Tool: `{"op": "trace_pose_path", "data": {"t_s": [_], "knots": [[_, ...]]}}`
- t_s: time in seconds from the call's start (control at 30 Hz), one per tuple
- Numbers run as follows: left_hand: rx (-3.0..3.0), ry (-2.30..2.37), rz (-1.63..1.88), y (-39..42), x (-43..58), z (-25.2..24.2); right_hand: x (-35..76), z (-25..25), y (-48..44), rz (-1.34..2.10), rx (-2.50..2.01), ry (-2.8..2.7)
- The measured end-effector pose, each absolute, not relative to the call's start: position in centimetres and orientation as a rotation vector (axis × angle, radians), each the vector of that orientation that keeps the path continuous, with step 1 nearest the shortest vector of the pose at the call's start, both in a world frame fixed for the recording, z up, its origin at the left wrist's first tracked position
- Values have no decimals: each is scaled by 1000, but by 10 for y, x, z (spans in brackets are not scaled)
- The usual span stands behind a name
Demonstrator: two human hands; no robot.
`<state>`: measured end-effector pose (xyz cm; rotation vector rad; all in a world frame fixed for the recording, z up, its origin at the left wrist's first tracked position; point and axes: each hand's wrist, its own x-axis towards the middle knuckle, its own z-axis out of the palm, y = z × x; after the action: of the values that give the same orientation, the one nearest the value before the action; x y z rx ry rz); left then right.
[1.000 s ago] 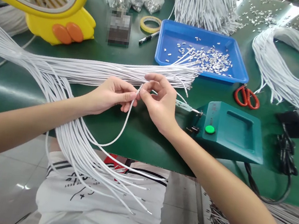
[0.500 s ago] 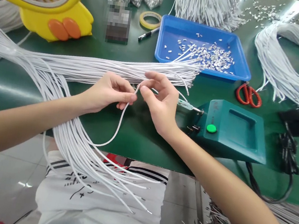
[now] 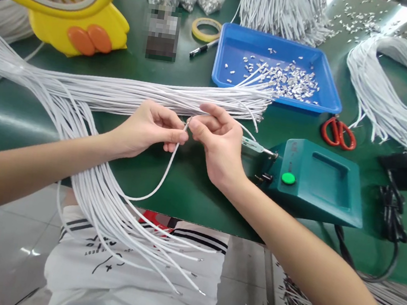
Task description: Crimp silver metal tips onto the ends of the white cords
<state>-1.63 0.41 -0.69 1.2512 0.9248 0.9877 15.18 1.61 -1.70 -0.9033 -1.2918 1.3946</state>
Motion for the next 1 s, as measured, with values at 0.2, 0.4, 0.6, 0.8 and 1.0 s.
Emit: {"op": "trace_pose_path", "data": {"t_s": [0.2, 0.4, 0.6, 0.8, 1.0], "knots": [[1251, 924, 969, 2, -15, -5, 150, -10, 11, 1546, -916, -1222], [1205, 892, 935, 2, -17, -5, 154, -20, 11, 1111, -890, -1421], [1173, 898, 922, 3, -17, -4, 156, -28, 11, 1004, -880, -1546], [1148, 899, 918, 3, -15, -2, 155, -25, 9, 939, -915, -1545], [1143, 873, 926, 3, -16, -5, 154, -22, 7, 929, -872, -1543]]}}
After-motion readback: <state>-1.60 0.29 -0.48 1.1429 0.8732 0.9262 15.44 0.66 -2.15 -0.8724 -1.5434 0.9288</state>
